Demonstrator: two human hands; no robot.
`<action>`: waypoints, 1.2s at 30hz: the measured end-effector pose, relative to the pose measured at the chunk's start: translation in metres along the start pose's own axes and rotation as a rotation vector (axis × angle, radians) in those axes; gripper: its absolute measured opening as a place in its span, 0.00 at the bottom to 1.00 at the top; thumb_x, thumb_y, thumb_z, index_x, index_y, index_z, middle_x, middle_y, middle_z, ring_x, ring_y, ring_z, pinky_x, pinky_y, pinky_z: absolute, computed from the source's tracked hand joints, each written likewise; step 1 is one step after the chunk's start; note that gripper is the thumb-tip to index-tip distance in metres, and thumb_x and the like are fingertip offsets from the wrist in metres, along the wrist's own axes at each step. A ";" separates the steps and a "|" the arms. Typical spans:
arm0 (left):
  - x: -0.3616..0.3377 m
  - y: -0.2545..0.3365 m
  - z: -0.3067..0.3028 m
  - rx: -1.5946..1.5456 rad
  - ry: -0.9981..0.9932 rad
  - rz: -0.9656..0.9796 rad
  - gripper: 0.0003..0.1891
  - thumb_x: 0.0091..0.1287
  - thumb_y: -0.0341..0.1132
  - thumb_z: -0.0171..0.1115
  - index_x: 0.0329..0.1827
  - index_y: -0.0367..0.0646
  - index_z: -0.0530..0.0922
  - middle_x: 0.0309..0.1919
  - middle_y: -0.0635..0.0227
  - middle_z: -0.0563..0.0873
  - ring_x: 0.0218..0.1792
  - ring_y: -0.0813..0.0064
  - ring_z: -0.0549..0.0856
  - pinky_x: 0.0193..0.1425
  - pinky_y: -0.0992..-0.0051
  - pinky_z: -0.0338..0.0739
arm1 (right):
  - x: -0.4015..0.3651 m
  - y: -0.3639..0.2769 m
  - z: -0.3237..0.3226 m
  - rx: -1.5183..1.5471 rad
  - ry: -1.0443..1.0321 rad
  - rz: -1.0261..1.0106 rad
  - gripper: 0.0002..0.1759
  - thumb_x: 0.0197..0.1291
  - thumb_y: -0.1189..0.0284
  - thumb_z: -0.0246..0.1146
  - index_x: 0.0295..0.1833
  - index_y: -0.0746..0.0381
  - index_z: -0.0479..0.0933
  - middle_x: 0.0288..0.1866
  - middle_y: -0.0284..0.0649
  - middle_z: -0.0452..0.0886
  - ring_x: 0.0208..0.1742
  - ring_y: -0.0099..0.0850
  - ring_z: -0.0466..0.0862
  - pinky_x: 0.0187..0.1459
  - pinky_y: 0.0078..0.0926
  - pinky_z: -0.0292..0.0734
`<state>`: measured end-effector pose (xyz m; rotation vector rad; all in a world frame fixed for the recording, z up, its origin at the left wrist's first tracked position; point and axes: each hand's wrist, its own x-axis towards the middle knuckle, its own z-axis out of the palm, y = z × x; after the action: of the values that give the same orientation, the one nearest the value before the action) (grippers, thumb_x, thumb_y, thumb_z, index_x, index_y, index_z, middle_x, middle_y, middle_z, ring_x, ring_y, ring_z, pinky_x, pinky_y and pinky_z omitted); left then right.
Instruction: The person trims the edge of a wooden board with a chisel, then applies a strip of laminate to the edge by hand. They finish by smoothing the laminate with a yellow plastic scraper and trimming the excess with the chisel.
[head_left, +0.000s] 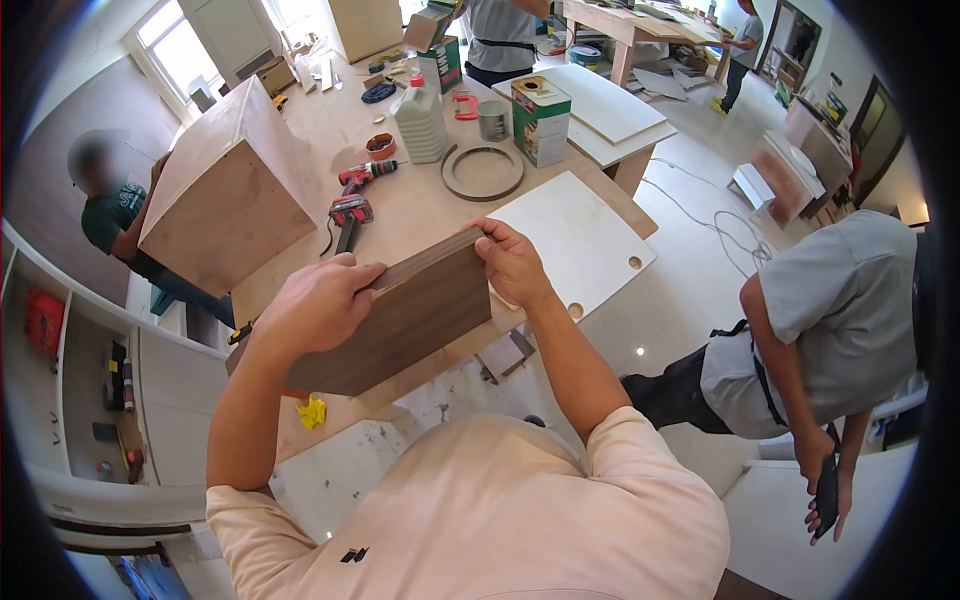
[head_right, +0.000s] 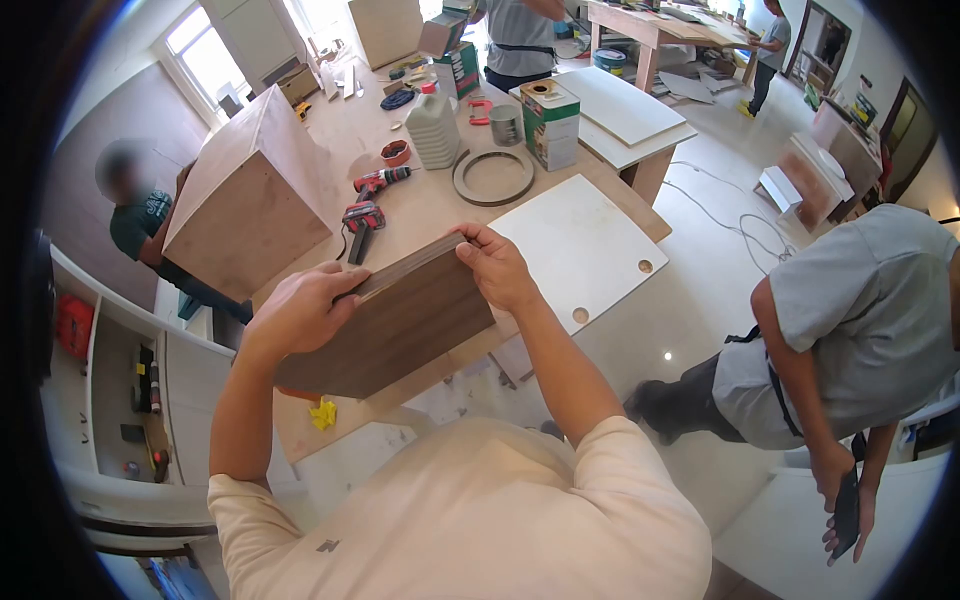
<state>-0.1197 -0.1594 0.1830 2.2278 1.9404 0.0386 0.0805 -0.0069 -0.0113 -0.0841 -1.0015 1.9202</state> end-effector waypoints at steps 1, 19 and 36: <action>0.000 -0.001 0.001 0.004 0.004 0.007 0.18 0.67 0.35 0.56 0.60 0.45 0.79 0.46 0.56 0.83 0.50 0.53 0.82 0.55 0.60 0.75 | 0.000 0.000 0.001 -0.005 0.005 -0.001 0.15 0.70 0.77 0.60 0.60 0.67 0.74 0.52 0.33 0.79 0.53 0.20 0.77 0.58 0.18 0.71; -0.002 0.000 -0.003 -0.013 -0.054 -0.038 0.19 0.68 0.36 0.56 0.62 0.44 0.79 0.50 0.57 0.81 0.53 0.54 0.81 0.57 0.61 0.74 | -0.001 -0.025 0.019 -0.331 -0.071 -0.094 0.23 0.67 0.77 0.64 0.67 0.66 0.71 0.57 0.37 0.79 0.52 0.21 0.78 0.55 0.19 0.74; 0.000 -0.009 0.010 -0.017 -0.032 -0.025 0.19 0.68 0.37 0.55 0.61 0.45 0.79 0.48 0.58 0.83 0.53 0.55 0.81 0.56 0.60 0.75 | 0.009 -0.050 0.031 -0.939 -0.098 0.024 0.15 0.64 0.72 0.67 0.54 0.66 0.80 0.52 0.33 0.79 0.52 0.23 0.79 0.54 0.21 0.75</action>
<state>-0.1269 -0.1594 0.1718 2.1795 1.9437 0.0157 0.0972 -0.0074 0.0456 -0.5382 -1.8943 1.3307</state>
